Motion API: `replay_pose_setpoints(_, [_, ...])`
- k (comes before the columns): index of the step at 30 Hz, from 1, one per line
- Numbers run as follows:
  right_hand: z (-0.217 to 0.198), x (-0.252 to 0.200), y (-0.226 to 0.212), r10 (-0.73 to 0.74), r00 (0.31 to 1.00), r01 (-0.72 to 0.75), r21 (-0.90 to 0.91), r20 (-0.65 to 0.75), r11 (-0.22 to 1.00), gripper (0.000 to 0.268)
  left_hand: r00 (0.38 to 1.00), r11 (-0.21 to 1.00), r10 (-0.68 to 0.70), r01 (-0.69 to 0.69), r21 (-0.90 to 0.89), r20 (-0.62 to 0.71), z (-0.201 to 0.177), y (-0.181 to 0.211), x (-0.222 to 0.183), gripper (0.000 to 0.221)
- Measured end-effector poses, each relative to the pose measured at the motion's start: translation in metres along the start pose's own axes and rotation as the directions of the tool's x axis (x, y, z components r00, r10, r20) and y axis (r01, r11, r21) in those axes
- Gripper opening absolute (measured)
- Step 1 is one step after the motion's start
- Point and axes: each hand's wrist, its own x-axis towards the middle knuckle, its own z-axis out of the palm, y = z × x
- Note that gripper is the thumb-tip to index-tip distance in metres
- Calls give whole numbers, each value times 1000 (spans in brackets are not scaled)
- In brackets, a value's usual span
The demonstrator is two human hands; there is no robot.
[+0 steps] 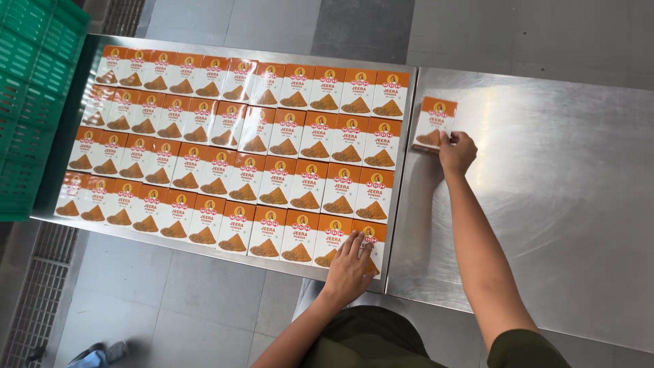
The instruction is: The person organizes boxes of spice powder on a metal table, transfers them one by one into a plastic bag inside a green crate, and then places stickers onto the plastic bag.
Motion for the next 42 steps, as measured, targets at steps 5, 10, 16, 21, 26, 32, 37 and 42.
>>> replay_pose_setpoints(5, [16,18,-23,4,1000,-3,-15,21,1000,29,1000,1000,6,-6,4,17,-3,-1,1,68])
replay_pose_setpoints(10, [26,29,-36,35,999,-35,11,40,999,27,1000,1000,6,-6,10,16,-3,-1,2,68])
replay_pose_setpoints(16, [35,36,-45,41,998,-42,20,42,999,26,1000,1000,6,-6,-5,6,-4,-1,3,69])
replay_pose_setpoints(21, [35,38,-53,25,999,-26,26,46,999,26,1000,1000,-1,1,-6,18,-3,-1,4,69])
replay_pose_setpoints(26, [36,39,-54,26,998,-28,27,55,999,26,1000,1000,3,-3,-2,22,-5,-1,4,67])
replay_pose_setpoints(32, [33,39,-59,37,996,-39,19,75,999,25,999,1000,-2,2,-3,39,-7,0,6,67])
replay_pose_setpoints(37, [31,40,-64,83,990,-85,16,113,996,25,998,1000,-3,2,5,57,-11,1,6,67])
replay_pose_setpoints(42, [33,40,-62,77,992,-80,31,101,996,25,998,1000,-9,8,18,67,-11,1,7,68])
